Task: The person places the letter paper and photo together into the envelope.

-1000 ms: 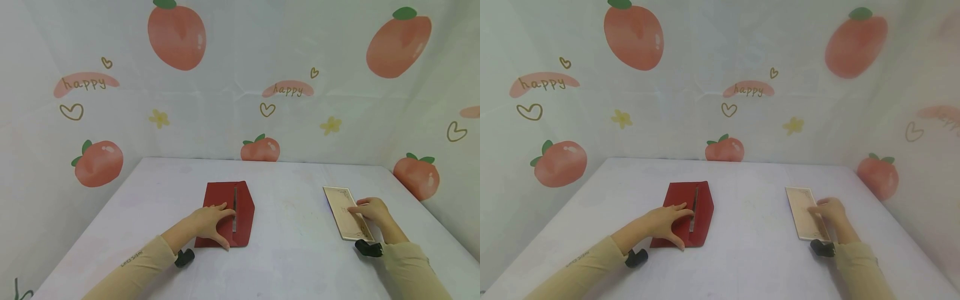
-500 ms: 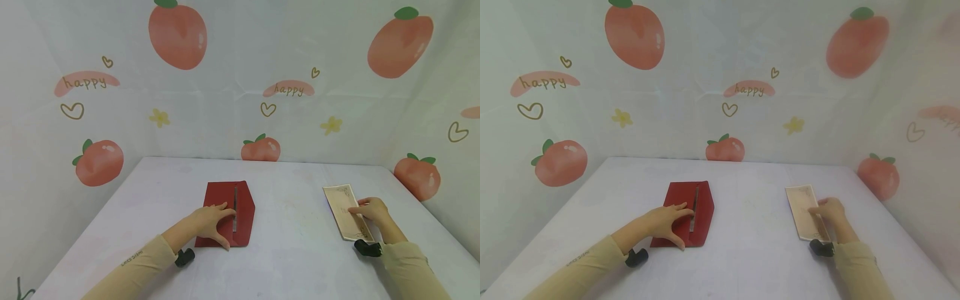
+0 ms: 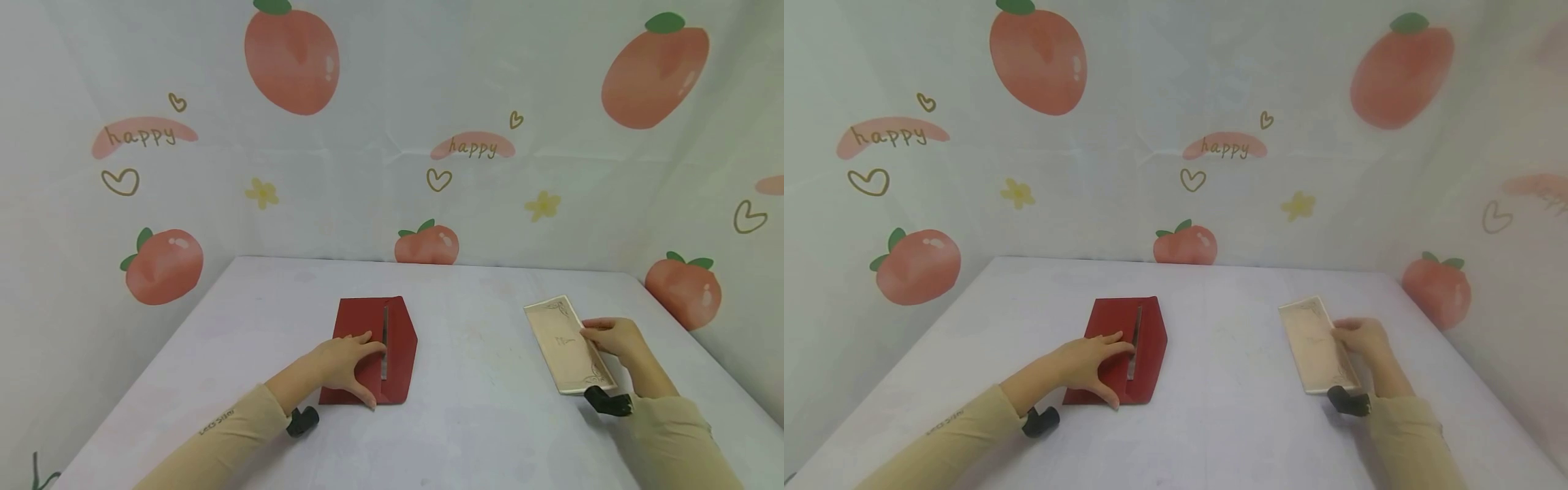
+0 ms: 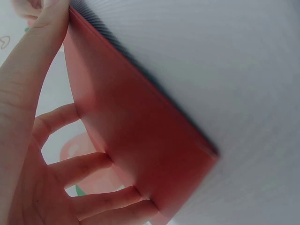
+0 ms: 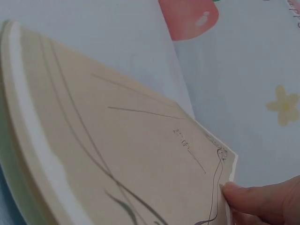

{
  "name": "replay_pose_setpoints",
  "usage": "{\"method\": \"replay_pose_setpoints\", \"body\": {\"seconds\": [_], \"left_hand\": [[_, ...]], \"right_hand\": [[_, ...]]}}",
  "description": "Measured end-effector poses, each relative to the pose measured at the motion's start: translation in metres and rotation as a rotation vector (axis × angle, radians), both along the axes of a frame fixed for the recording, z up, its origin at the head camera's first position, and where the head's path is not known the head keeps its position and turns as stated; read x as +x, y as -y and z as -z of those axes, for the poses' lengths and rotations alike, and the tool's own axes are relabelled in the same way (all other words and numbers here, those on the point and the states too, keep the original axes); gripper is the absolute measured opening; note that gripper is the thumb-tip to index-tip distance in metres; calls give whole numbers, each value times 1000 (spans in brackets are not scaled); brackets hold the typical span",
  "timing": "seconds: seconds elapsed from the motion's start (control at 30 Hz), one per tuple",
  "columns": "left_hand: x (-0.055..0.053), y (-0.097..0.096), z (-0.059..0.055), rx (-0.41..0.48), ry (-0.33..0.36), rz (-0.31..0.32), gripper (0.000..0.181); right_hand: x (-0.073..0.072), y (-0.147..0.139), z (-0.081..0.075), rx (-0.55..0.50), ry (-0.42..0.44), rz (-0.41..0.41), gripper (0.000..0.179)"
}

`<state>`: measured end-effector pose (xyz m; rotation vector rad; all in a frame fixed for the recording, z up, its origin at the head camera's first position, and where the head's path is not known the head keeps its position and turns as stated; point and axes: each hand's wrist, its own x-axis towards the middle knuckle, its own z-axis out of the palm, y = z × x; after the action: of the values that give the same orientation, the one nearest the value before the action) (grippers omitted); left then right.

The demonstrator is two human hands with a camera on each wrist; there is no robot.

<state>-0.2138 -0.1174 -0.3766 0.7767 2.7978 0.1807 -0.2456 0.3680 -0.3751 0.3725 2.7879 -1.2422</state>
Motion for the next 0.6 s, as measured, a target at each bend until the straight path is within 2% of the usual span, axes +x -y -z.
{"method": "replay_pose_setpoints", "body": {"seconds": [0.2,0.3,0.53,0.57,0.6], "left_hand": [[0,0,0,-1,2,-2,92],[0,0,1,-3,0,-3,92],[0,0,0,-3,-2,-6,91],[0,0,0,-3,-2,-5,91],[0,0,-1,-2,-3,-4,91]], "right_hand": [[-7,-8,5,-92,3,11,53],[-13,-12,9,-122,8,49,49],[-11,-2,3,-148,-36,58,46],[-12,-1,3,-149,-35,66,38],[-11,1,1,-149,-38,70,37]]}}
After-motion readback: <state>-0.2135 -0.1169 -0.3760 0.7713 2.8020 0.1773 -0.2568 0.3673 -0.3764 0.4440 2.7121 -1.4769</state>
